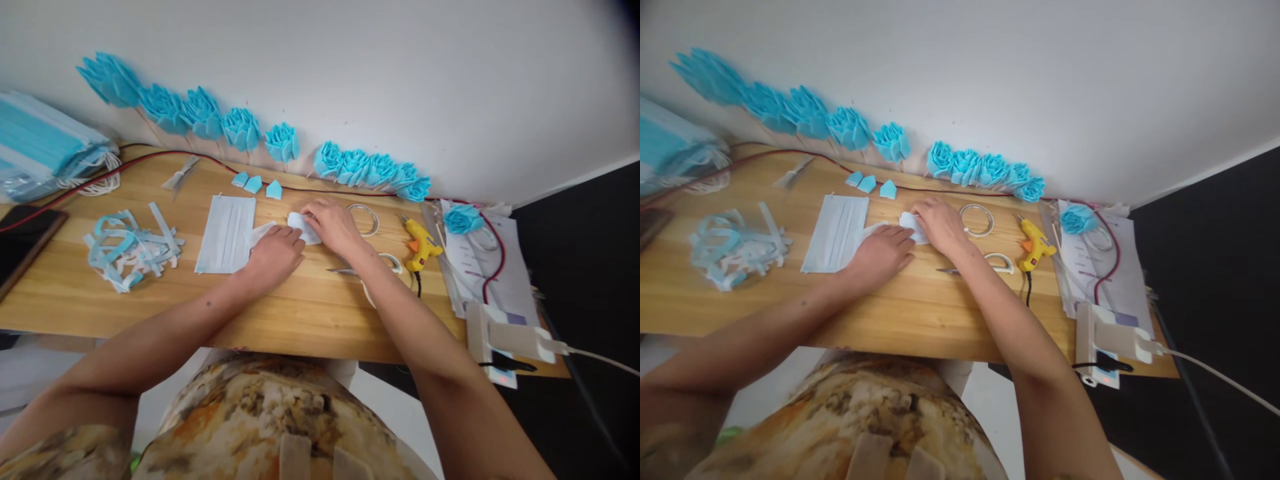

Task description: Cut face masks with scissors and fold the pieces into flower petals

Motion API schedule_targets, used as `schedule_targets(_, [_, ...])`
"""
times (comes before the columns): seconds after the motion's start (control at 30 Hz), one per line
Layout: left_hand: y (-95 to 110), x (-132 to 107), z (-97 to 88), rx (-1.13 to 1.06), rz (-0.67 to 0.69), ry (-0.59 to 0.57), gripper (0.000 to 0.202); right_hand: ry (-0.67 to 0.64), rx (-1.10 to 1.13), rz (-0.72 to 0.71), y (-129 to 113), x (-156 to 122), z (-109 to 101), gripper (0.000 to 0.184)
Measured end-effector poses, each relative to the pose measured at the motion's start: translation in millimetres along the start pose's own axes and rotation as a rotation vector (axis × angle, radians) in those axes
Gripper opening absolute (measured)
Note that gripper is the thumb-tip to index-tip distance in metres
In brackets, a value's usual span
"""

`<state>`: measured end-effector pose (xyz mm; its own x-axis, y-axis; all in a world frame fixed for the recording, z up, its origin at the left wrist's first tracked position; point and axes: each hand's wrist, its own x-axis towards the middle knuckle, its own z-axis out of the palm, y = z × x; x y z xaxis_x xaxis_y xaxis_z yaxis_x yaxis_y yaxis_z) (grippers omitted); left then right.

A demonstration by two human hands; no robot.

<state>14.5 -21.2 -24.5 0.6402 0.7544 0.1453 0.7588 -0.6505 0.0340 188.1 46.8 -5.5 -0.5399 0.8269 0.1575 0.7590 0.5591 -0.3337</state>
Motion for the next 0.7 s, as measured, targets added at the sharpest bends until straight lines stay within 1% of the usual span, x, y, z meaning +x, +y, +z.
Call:
schedule_targets(0.17, [-0.9,-0.7,2.0,-0.012,-0.003,0.011,0.021,-0.031,0.004,0.025,3.6,9.8,15.6,0.009])
schedule_targets(0.3, [-1.6,-1.8,3.5,-0.014,0.001,0.031,0.021,-0.001,0.067,0.047,10.7,10.2,21.9,0.009])
schedule_targets(0.47, [-1.4,-2.3,3.3,-0.035,0.000,0.062,0.023,0.023,0.109,0.061,14.0,10.7,23.4,0.011])
schedule_targets(0.7, [-2.9,-3.1,6.4,-0.071,0.000,0.075,0.025,-0.034,0.079,0.114,11.5,14.2,19.2,0.010])
